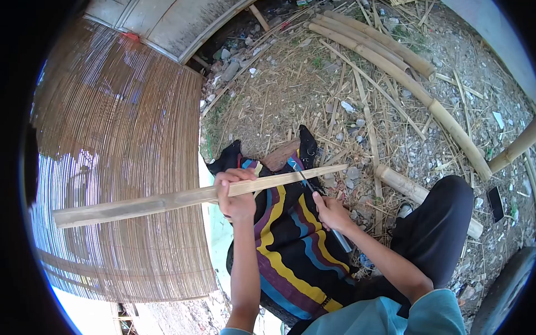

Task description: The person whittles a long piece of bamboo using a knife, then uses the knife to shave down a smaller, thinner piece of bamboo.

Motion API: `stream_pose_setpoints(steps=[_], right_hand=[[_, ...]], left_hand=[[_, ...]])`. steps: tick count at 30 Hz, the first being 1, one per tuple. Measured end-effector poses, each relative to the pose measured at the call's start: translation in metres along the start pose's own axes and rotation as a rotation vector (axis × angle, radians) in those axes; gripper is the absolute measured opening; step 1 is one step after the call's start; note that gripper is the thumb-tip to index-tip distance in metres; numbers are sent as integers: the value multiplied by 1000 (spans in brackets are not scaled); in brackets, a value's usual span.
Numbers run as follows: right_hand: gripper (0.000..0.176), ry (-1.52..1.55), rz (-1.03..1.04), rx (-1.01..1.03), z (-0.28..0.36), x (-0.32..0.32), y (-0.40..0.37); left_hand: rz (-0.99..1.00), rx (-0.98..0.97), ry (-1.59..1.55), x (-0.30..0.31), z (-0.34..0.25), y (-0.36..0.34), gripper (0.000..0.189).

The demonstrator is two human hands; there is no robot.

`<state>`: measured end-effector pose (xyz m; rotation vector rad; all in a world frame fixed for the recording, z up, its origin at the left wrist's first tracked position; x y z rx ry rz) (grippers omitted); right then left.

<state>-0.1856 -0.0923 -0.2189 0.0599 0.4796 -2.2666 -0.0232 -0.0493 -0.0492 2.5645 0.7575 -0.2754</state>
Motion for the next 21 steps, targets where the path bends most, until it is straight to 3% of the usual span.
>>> stream_pose_setpoints(steps=[3,5,6,8,12,16,21], right_hand=[[55,23,5,22,6,-1,0],[56,-13,-9,-5,8,0,-3],[56,-9,-19,0,10,1,-4],[54,11,-11,15,13,2,-7],[55,-36,-2,71,18,3,-12],[54,-9,-24,99,13,4,-11],[51,11,-43,54,15,9,-10]], left_hand=[[55,-27,5,-9,28,-1,27],[-120,186,-134,1,41,-7,37],[-109,188,-136,-3,39,-4,37],[-354,68,-217,3,25,-4,41],[-508,-63,-349,0,-20,-3,45],[-445,-26,-342,5,-11,-6,46],[-459,254,-40,-15,49,-17,42]])
Point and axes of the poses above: each hand's wrist, its own y-axis towards the middle knuckle, its own x-axis out of the back of the hand, z = x × y, the point moved 3 cm from there along y, towards the middle knuckle, and after that the axes turned 10 degrees about x, right-handed, at the moved point
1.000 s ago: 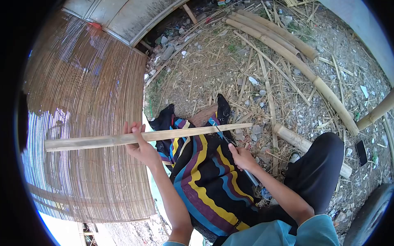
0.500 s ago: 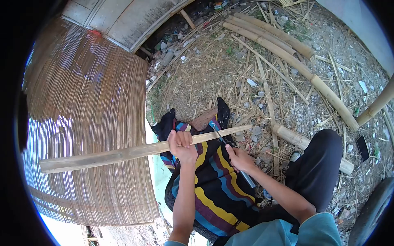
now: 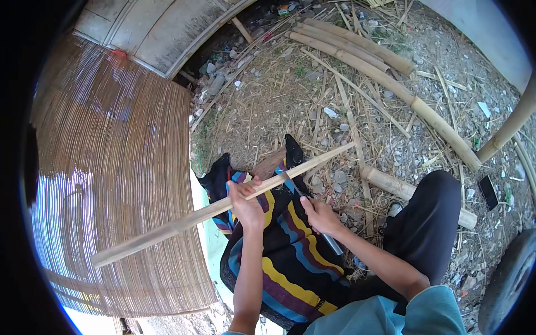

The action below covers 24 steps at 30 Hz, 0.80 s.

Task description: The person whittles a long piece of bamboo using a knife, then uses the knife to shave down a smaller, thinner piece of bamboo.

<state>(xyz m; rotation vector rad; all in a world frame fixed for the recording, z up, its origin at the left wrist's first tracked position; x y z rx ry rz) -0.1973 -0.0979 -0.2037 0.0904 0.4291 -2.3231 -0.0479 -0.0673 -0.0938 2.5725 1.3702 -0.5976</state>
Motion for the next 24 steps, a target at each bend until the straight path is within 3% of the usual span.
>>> stream_pose_setpoints(steps=[3,5,7,11,18,20,24], right_hand=[[51,-59,24,55,3,1,-2],[56,-106,-6,38,6,1,-4],[53,-267,-34,205,20,-3,-9],[48,-369,37,340,39,-8,-28],[54,-377,-33,239,28,3,-12],[56,-369,-8,204,25,4,-11],[44,-374,-1,232,21,1,-11]], left_hand=[[118,13,56,3,16,-7,41],[80,-54,314,2,15,-13,43],[65,-53,281,7,20,-18,44],[-42,-112,433,0,15,-38,48],[265,-493,487,-5,-33,-44,40],[618,-457,15,-9,-53,-49,45],[620,-625,-11,-3,-84,-45,50]])
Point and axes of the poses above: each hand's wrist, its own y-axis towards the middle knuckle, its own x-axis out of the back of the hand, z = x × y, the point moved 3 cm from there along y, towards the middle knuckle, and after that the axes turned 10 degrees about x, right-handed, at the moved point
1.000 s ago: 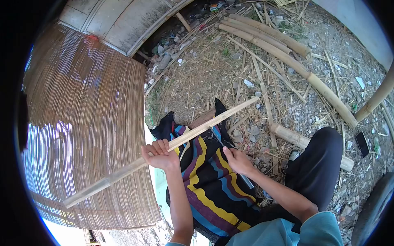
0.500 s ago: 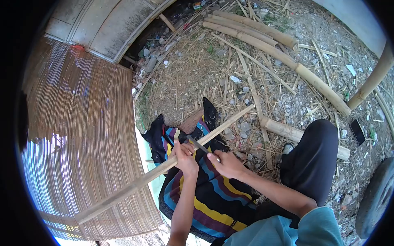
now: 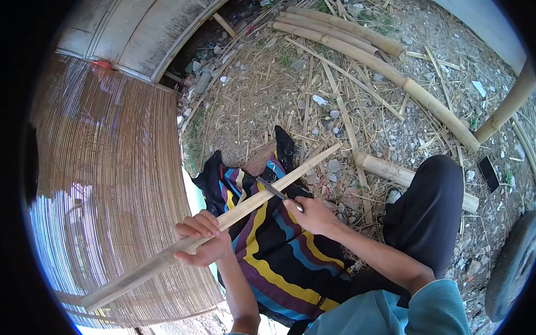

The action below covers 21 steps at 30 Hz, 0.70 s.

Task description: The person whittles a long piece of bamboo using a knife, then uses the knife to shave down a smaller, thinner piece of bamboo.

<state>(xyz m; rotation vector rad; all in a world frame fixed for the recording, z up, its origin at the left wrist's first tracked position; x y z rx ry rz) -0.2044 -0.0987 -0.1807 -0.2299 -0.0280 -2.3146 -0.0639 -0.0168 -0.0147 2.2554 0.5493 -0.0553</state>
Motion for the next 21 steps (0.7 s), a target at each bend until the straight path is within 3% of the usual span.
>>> stream_pose_setpoints(steps=[1,3,7,8,10,13,19,21], right_hand=[[47,-28,13,29,3,0,-1],[51,-58,31,56,14,1,-5],[45,-184,29,242,39,-3,-8],[43,-139,39,240,43,-3,-8],[42,-98,50,235,46,-1,-7],[41,-66,43,228,45,0,-4],[43,-95,119,162,34,-10,-6],[43,4,127,57,39,-13,-10]], left_hand=[[-2,0,-1,2,0,-1,50],[-379,181,20,12,6,-5,53],[-632,238,83,3,8,-8,56],[-634,236,84,0,7,-10,56],[-416,188,82,-11,6,-12,57],[-377,178,77,-19,5,-13,58],[-627,219,68,11,3,-34,54],[-637,203,123,7,3,-29,54]])
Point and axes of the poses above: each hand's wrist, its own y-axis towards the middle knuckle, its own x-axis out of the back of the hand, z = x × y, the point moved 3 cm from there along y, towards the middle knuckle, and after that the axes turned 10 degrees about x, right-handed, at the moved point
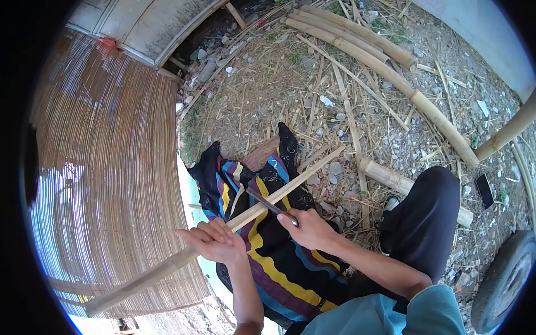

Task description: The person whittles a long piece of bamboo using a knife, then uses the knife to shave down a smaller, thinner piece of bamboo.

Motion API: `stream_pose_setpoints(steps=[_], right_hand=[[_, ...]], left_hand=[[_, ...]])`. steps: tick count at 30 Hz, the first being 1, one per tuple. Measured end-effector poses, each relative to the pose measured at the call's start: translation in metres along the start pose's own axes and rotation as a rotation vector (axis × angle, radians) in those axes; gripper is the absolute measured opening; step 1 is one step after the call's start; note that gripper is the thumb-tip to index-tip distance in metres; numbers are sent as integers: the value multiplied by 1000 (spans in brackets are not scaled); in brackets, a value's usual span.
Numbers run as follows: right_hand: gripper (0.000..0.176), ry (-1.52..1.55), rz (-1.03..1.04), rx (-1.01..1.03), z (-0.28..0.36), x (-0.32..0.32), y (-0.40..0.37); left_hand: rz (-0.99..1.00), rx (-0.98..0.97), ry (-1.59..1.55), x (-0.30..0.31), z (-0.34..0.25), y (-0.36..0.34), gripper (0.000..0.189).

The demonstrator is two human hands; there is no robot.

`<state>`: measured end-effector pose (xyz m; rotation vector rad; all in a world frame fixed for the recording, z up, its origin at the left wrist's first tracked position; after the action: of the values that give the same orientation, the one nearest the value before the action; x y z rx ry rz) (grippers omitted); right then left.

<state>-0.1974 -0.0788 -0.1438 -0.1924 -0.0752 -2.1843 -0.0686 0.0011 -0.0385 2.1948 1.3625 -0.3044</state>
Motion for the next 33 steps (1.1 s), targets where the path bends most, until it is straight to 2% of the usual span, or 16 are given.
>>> stream_pose_setpoints(steps=[3,6,7,8,12,13,16,17,19,20,22,24,27,29,32,33], right_hand=[[42,-23,55,64,16,-7,-7],[41,-80,30,66,1,-10,-4],[41,-12,-30,66,-10,-9,1],[41,-127,-21,61,-15,-10,1],[43,-155,-3,36,-14,-20,3],[44,-218,-8,24,-11,-21,4],[45,-151,35,29,0,-17,-4],[45,-156,31,29,9,-15,-8],[46,-249,58,155,32,-14,-12],[46,-252,58,154,31,-15,-12],[37,-182,-33,166,21,-18,-7],[44,-175,-31,6,-7,-8,1],[45,-203,-4,49,-11,-11,0],[45,-150,15,-21,-2,-14,-3],[46,-212,89,125,38,-14,-13],[46,-150,95,134,45,-16,-14]], left_hand=[[-84,26,-9,-4,-2,-2,54],[-144,69,-40,-2,-1,-3,55],[-148,77,-50,2,-1,-2,55],[-145,83,-62,5,0,0,55],[-197,135,-86,23,2,8,49],[-172,128,-74,24,1,7,50],[-172,91,-60,24,4,1,49],[-80,48,-56,22,3,-2,47],[-86,51,-66,11,3,-9,50],[-92,54,-67,7,2,-11,53],[-88,59,-75,4,2,-10,53],[-163,62,-41,3,-2,-5,52],[-166,85,-52,16,3,2,52],[-173,93,-41,12,2,0,53],[-78,46,-2,0,-2,-10,52],[-100,64,4,0,-1,-12,51]])
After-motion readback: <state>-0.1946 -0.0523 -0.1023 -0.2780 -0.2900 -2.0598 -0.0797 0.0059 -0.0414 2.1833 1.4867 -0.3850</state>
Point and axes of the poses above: each hand's wrist, its own y-axis towards the middle knuckle, its own x-axis out of the back of the hand, z = x × y, the point moved 3 cm from there along y, towards the middle knuckle, and after that the axes turned 10 degrees about x, right-handed, at the moved point
